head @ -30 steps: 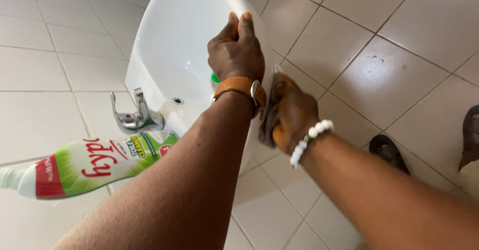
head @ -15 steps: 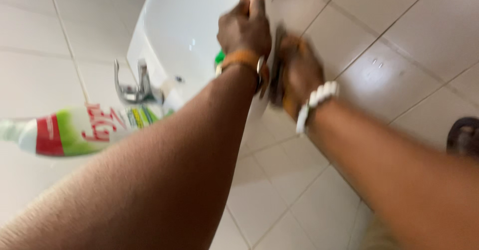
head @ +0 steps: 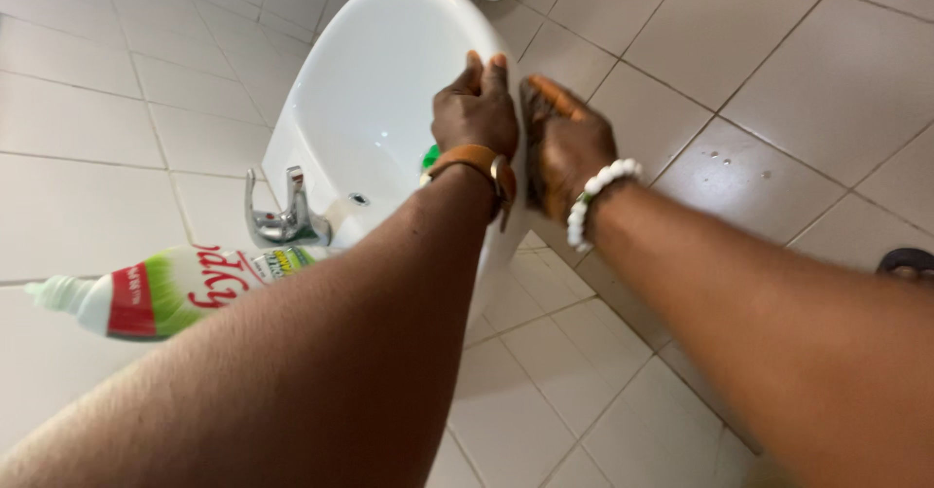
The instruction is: The person cleans a white bathroom sink using a cloth and a bottle of toilet cleaner. They repeatedly apply cleaner to the cloth and wipe the sink basin and rim, then rinse the cloth under the tap and continue wiping.
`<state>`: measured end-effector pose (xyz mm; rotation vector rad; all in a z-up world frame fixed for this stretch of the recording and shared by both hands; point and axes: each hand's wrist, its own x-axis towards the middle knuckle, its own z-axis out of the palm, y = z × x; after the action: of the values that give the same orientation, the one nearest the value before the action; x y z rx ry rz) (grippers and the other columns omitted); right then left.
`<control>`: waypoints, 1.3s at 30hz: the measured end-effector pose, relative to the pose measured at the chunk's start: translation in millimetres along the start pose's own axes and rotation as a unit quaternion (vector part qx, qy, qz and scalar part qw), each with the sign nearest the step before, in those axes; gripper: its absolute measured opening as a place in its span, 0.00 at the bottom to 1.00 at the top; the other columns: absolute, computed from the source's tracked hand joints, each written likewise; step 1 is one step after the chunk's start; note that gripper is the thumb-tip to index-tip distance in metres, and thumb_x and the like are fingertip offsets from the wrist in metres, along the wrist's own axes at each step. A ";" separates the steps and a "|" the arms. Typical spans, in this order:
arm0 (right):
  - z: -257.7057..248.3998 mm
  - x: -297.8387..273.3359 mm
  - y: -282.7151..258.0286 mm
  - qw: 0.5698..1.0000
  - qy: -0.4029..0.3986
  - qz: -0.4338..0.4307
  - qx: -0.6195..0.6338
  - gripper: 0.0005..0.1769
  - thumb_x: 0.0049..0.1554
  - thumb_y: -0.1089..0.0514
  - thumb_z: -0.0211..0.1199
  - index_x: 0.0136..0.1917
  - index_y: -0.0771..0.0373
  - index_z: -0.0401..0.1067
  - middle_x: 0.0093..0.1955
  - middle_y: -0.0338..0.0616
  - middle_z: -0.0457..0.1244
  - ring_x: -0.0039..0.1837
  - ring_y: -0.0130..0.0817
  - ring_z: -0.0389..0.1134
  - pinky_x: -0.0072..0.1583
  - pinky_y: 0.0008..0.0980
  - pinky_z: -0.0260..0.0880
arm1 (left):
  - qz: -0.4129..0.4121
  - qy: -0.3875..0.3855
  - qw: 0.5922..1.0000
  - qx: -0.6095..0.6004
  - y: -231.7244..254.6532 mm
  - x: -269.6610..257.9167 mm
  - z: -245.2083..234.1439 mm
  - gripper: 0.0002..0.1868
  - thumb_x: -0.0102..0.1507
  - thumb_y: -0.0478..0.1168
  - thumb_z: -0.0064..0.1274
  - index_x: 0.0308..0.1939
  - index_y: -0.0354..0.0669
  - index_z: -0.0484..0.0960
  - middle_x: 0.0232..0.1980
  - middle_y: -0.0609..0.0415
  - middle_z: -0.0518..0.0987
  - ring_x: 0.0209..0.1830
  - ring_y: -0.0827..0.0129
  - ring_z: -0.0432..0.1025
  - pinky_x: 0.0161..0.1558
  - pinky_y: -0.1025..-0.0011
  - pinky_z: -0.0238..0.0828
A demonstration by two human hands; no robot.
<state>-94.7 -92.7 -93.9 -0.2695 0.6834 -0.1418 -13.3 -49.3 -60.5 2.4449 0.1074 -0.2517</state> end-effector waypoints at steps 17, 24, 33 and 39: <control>13.4 -43.2 54.3 0.989 -0.007 -0.150 0.013 0.33 0.59 0.74 0.48 0.76 0.58 0.56 0.76 0.40 0.56 0.74 0.28 0.61 0.72 0.24 0.63 | -0.053 -0.090 0.985 -0.137 -20.0 10.5 -15.6 0.29 0.62 0.48 0.58 0.67 0.50 0.76 0.67 0.48 0.77 0.68 0.55 0.71 0.69 0.61 0.66; 20.4 -44.1 -7.4 0.995 0.053 0.077 -0.028 0.23 0.68 0.54 0.40 0.74 0.41 0.60 0.75 0.39 0.59 0.71 0.38 0.63 0.63 0.43 0.67 | -0.059 -0.081 0.991 -0.084 -18.6 6.8 -9.6 0.27 0.63 0.51 0.54 0.67 0.52 0.75 0.67 0.51 0.77 0.68 0.57 0.70 0.70 0.57 0.62; -8.4 -19.6 57.5 0.960 -0.058 -0.241 -0.131 0.34 0.57 0.78 0.44 0.73 0.59 0.67 0.83 0.44 0.48 0.81 0.37 0.55 0.75 0.27 0.61 | -0.023 -0.047 0.997 -0.056 -18.6 2.1 -5.3 0.24 0.65 0.53 0.51 0.64 0.53 0.78 0.58 0.51 0.84 0.55 0.63 0.81 0.55 0.69 0.79; -17.3 56.1 8.4 0.960 -0.085 -0.185 -0.191 0.21 0.69 0.63 0.49 0.73 0.55 0.69 0.69 0.52 0.63 0.64 0.41 0.65 0.57 0.39 0.68 | 0.080 0.026 0.996 0.044 -25.7 -4.3 4.1 0.24 0.67 0.54 0.43 0.60 0.50 0.81 0.41 0.49 0.89 0.39 0.63 0.86 0.44 0.67 0.83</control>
<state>-62.4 -100.2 -143.0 -0.7742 0.4801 -0.3407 -21.9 -32.0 -78.6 2.5315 -0.0778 -0.1257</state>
